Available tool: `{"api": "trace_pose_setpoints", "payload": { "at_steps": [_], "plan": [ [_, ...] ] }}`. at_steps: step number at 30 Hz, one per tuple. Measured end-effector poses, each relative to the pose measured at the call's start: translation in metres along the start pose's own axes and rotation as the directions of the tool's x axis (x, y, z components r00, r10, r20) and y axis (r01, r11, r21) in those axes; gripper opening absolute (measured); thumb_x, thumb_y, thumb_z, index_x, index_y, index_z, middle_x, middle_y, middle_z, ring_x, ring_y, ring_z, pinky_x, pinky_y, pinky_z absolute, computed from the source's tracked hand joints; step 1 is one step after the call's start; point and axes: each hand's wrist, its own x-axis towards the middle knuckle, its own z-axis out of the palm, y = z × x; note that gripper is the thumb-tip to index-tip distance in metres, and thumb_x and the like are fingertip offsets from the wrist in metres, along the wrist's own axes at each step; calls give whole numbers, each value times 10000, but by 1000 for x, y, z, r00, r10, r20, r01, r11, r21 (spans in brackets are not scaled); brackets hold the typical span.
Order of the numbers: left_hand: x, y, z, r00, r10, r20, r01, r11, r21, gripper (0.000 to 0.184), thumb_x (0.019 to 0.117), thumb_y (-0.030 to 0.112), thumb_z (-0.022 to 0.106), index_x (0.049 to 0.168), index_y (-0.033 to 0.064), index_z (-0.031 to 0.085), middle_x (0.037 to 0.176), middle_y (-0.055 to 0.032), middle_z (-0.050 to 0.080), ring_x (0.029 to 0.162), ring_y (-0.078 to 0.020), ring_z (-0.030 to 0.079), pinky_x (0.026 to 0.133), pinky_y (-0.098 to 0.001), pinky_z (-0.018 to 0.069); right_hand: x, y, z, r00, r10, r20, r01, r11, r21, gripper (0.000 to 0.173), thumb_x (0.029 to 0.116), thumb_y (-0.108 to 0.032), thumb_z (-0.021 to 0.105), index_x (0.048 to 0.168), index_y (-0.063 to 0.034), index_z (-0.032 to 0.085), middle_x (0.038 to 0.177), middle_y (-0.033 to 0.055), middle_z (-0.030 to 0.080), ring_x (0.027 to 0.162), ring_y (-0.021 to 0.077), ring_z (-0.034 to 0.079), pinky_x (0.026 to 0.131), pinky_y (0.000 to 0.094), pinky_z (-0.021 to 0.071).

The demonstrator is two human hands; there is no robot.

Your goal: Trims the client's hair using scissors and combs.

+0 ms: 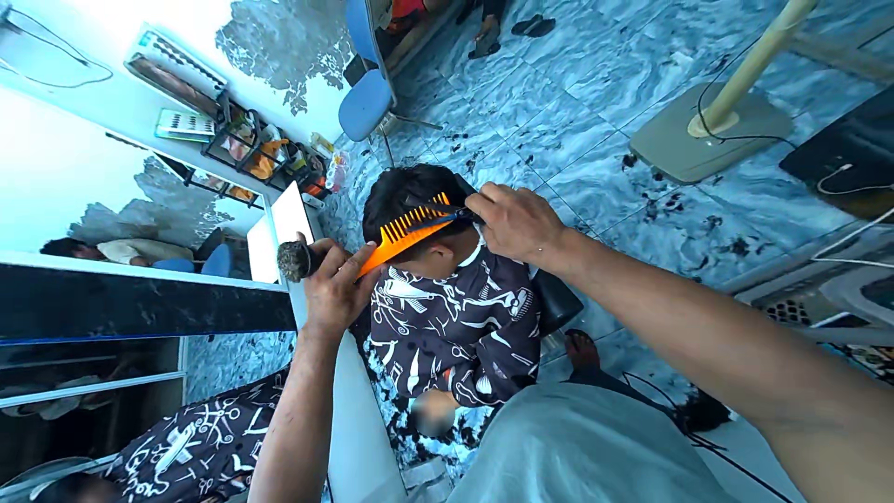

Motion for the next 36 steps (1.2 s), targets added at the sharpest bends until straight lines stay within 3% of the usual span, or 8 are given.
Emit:
{"api": "trace_pose_setpoints", "payload": {
  "at_steps": [16,18,20,23,26,28,31,36],
  "plan": [
    [11,-3,-3,998,-25,-50,24,1000,-14,374,950,336,741,1230,88,745,826,-112,598,918,-271,611,1141,-592,298,7,-5,-20,1000,3,19,-2,998,-64,253,920,-6,604,1156,-76,665,1044,165,673,840,359,694,693,523,549],
    [21,8,-2,967,-241,-87,238,970,-51,324,1017,277,647,1202,26,733,882,-153,681,880,-255,665,1001,-475,476,3,-2,-19,996,89,-9,-89,996,31,296,909,-86,606,1202,-74,648,1089,166,667,871,363,698,688,556,562],
    [32,25,6,861,-505,-62,485,852,-196,369,1106,285,459,1028,21,705,759,-61,666,676,-133,651,678,-336,566,-1,3,-16,975,224,-1,-221,964,149,286,925,-93,594,1208,-58,617,1103,178,682,947,385,702,743,608,568],
    [17,39,19,866,-442,235,498,806,-320,449,1112,334,396,984,13,683,704,-59,642,590,-154,628,572,-392,568,-12,18,-8,932,361,-33,-342,905,254,241,936,-96,590,1167,-31,617,998,200,690,923,404,696,738,637,550],
    [-19,23,26,942,-118,316,196,953,-230,374,1061,377,519,1225,130,747,905,-50,699,858,-175,663,834,-425,562,-24,34,5,914,406,8,-392,877,277,350,927,-211,684,1222,-42,599,1104,181,690,1002,372,701,828,611,566],
    [-30,11,19,965,-58,257,114,971,-209,393,1009,409,635,1267,131,736,907,-61,664,951,-199,628,1061,-478,437,-29,33,10,941,339,2,-332,922,200,292,939,-83,618,1230,-55,637,1124,194,690,979,405,703,784,632,569],
    [-27,-1,9,985,-56,163,81,985,-151,386,943,380,736,1208,99,758,835,-78,625,895,-220,615,1103,-537,365,-24,20,14,991,131,-18,-131,991,-14,303,905,51,603,1170,-77,676,1062,197,678,902,408,697,696,593,549],
    [-12,-7,5,999,-8,41,7,1000,10,346,936,349,748,1202,127,765,830,-76,621,972,-262,616,1146,-598,303,-6,5,22,998,-1,-60,-4,996,-84,258,906,-76,655,1164,-87,656,1105,172,636,1018,371,655,748,532,513]
  ]
}}
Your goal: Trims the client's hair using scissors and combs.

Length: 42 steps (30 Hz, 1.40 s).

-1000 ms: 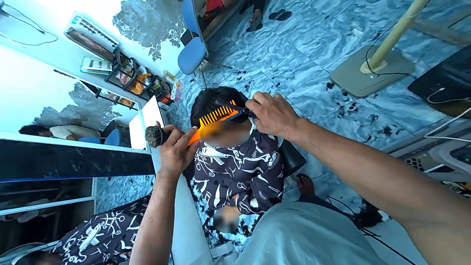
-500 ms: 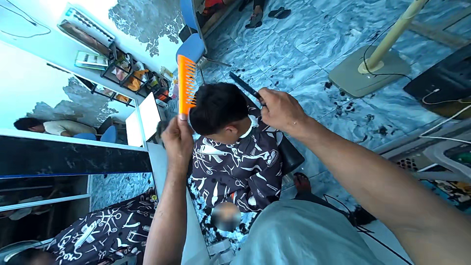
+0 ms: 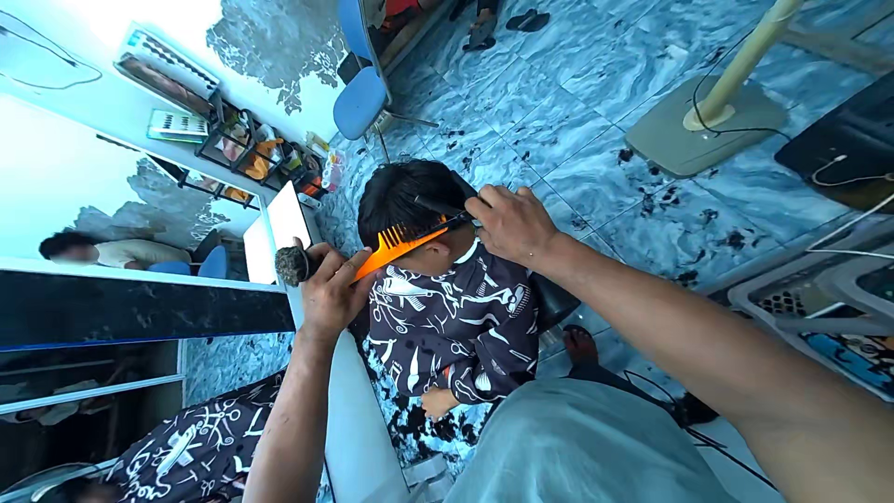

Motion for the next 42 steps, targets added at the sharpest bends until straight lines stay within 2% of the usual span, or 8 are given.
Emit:
{"api": "trace_pose_setpoints", "payload": {
  "at_steps": [3,13,19,23,26,31,34,42],
  "plan": [
    [3,0,0,999,28,-23,-27,1000,11,345,934,347,755,1198,125,767,823,-75,616,962,-259,614,1145,-589,306,0,-2,2,999,0,-36,0,1000,19,223,931,25,592,1121,-60,674,1036,181,675,919,366,696,713,523,547],
    [4,1,1,998,40,-48,-40,999,1,344,930,339,760,1202,128,765,821,-70,608,951,-245,613,1151,-600,293,-3,-6,2,996,29,-79,-29,1000,5,230,921,-7,571,1119,-82,661,1043,152,648,940,338,671,708,498,506],
    [-8,7,3,954,138,265,-75,969,-237,361,965,429,696,1161,137,778,886,-59,684,999,-210,640,1134,-529,365,-8,2,-7,976,219,14,-217,958,188,280,937,-99,604,1213,-69,645,1134,170,672,883,375,703,697,579,570],
    [5,-9,-6,985,43,168,-14,986,-167,361,942,356,731,1193,100,764,874,-93,659,980,-252,636,1149,-587,319,-9,22,-7,980,191,52,-198,964,180,246,902,-21,609,1145,-42,641,1083,193,681,863,406,704,668,607,562],
    [25,-14,-10,996,51,75,-45,995,-87,355,939,350,740,1204,115,763,841,-98,619,967,-270,616,1135,-589,312,0,15,-11,992,43,119,-57,992,115,428,810,-202,784,1202,-93,651,1138,158,629,1029,374,642,776,584,511],
    [42,-9,-17,995,93,38,-91,994,-61,352,940,351,747,1208,124,766,801,-79,604,948,-258,613,1148,-607,277,12,4,-26,996,45,82,-55,990,128,299,892,2,609,1170,-79,680,1037,166,671,855,369,701,675,552,573],
    [45,-9,-16,994,104,26,-102,993,-63,355,941,357,748,1210,125,766,796,-71,598,954,-257,613,1157,-638,250,15,6,-32,995,32,99,-43,992,116,323,867,-73,660,1189,-101,655,1100,144,634,942,349,670,716,531,550],
    [51,-9,-19,991,131,-10,-132,990,-46,352,930,337,763,1204,115,766,801,-80,600,944,-263,614,1155,-618,262,17,1,-48,997,-7,82,3,999,49,307,885,-12,631,1179,-96,666,1089,150,661,921,348,684,728,524,540]
  ]
}}
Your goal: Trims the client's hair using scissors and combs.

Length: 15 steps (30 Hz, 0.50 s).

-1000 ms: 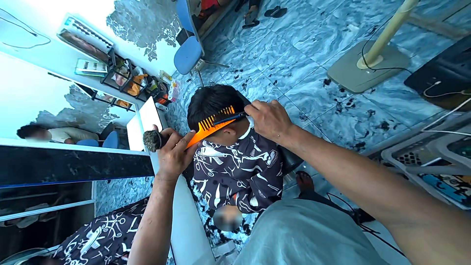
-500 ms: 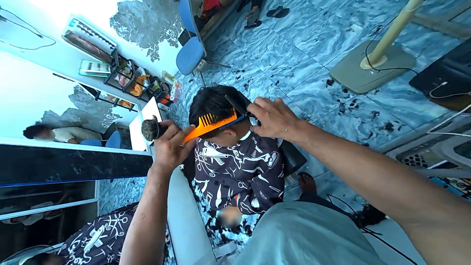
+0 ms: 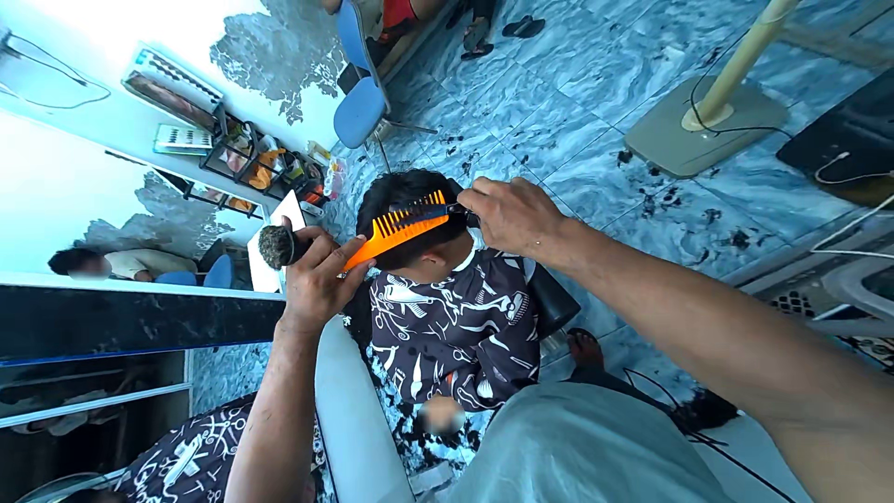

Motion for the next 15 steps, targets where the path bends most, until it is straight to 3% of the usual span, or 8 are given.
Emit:
{"api": "trace_pose_setpoints", "payload": {
  "at_steps": [3,4,5,7,9,11,13,15],
  "plan": [
    [3,12,-3,965,-234,-117,233,972,-21,305,1012,242,647,1187,3,721,897,-158,672,925,-253,655,1071,-498,430,-3,0,1,993,118,-30,-112,982,151,280,917,-46,600,1187,-83,663,1067,153,684,903,355,705,715,560,575],
    [8,24,-2,902,-405,-147,403,914,-48,316,1073,244,537,1164,-3,711,880,-123,691,830,-181,669,884,-380,546,-6,3,4,981,191,-30,-178,954,240,288,920,-95,606,1205,-75,642,1077,149,691,942,350,706,755,578,577],
    [13,37,2,811,-567,-144,556,823,-115,382,1115,270,424,1104,-7,687,789,-74,657,678,-123,632,679,-319,558,-8,9,8,964,264,-15,-246,914,323,315,927,-133,620,1235,-65,614,1083,153,700,974,349,710,801,593,577],
    [16,63,17,686,-727,-9,700,664,-262,465,1131,306,340,1045,-22,659,733,-67,660,579,-132,605,561,-351,545,-14,22,20,923,384,12,-351,829,435,305,924,-120,618,1216,-40,584,982,178,691,914,379,700,760,633,554],
    [5,80,39,688,-708,162,720,636,-279,471,1125,334,355,985,4,659,708,-68,653,559,-155,603,540,-380,546,-21,35,35,879,475,34,-429,759,490,312,921,-117,614,1222,-42,589,950,169,697,874,368,701,736,626,556],
    [-12,86,57,775,-571,272,623,762,-177,420,1104,322,413,1023,27,701,753,-71,663,635,-184,640,604,-425,570,-28,45,50,846,531,54,-473,700,535,341,912,-140,641,1235,-44,587,985,147,711,885,328,713,766,596,573],
    [-28,86,60,857,-418,301,448,893,-35,403,1079,379,475,1117,89,752,916,-89,722,795,-231,703,690,-475,588,-31,51,61,839,539,78,-485,673,559,378,910,-189,692,1240,-46,577,1046,137,721,946,297,727,836,570,584],
    [-38,80,50,906,-311,287,317,948,26,420,1045,454,549,1245,138,740,935,-99,683,800,-243,674,640,-451,566,-33,52,69,856,513,68,-462,699,546,385,913,-233,734,1225,-57,592,1084,138,716,1002,299,719,885,564,574]
  ]
}}
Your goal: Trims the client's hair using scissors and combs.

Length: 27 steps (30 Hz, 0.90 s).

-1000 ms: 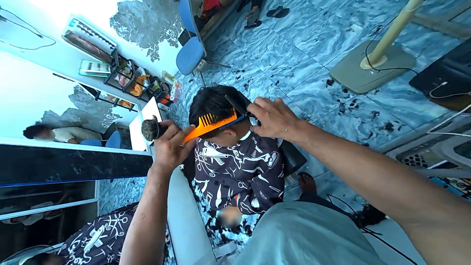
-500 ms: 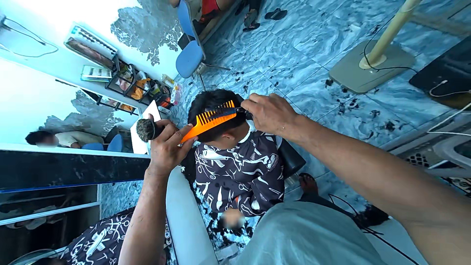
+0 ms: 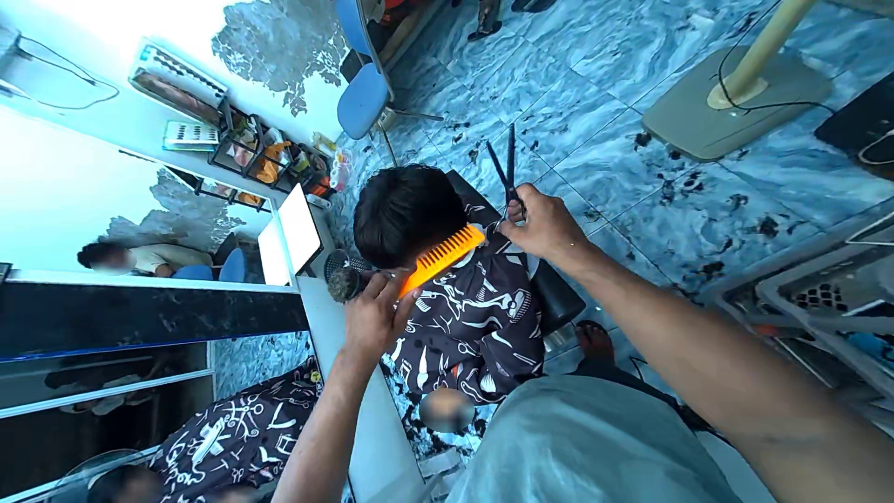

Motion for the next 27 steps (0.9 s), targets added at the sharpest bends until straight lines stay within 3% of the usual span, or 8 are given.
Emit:
{"api": "trace_pose_setpoints", "payload": {
  "at_steps": [2,4,8,12,16,19,23,27],
  "plan": [
    [-5,-13,-13,998,63,-31,-62,997,44,428,1003,476,626,1254,148,739,881,-79,653,810,-219,647,755,-437,556,-3,0,4,992,-127,-4,126,986,-112,286,944,-146,659,1215,-62,635,1114,156,711,1015,348,710,857,599,572],
    [-6,-25,-26,994,86,-74,-84,996,29,391,968,419,703,1214,119,753,834,-78,645,857,-220,636,1040,-506,447,-6,-5,10,938,-347,11,335,894,-298,241,937,-5,581,1142,-71,688,1075,174,707,915,386,716,717,603,575],
    [4,-38,-40,976,140,-169,-121,986,117,342,953,361,722,1181,110,766,817,-79,628,931,-254,628,1135,-599,319,-7,-23,24,847,-518,119,518,754,-403,285,881,-30,660,1157,-101,678,1131,170,661,1047,375,664,766,553,534],
    [11,-37,-41,953,197,-228,-162,973,162,326,944,345,736,1178,119,767,804,-59,618,916,-235,623,1153,-615,286,-6,-33,27,843,-534,73,517,764,-387,232,919,18,602,1119,-73,678,1036,169,688,905,357,700,711,526,550],
    [12,-36,-40,943,219,-250,-180,969,171,324,937,332,748,1183,120,766,800,-63,601,892,-227,612,1151,-606,288,-7,-32,24,856,-510,81,499,777,-384,261,896,-60,645,1155,-93,661,1110,147,652,1012,347,664,749,514,531],
    [13,-35,-41,941,224,-255,-184,968,173,324,937,332,749,1186,125,766,798,-60,601,886,-223,612,1153,-607,282,-6,-33,23,858,-508,70,493,779,-387,254,907,4,610,1135,-81,684,1068,158,698,913,344,703,725,521,537],
    [14,-35,-42,936,227,-268,-183,967,178,333,929,330,759,1190,123,764,811,-58,604,898,-221,609,1151,-600,291,-4,-34,21,853,-516,78,502,770,-393,243,901,-34,616,1133,-87,663,1069,150,657,964,347,672,742,520,524],
    [6,-30,-42,964,259,-63,-251,961,114,355,959,384,694,1183,117,765,832,-78,652,923,-241,632,1098,-549,382,-3,-33,19,899,-434,51,425,842,-332,244,930,-36,583,1153,-80,673,1072,151,691,873,344,702,700,528,549]
  ]
}}
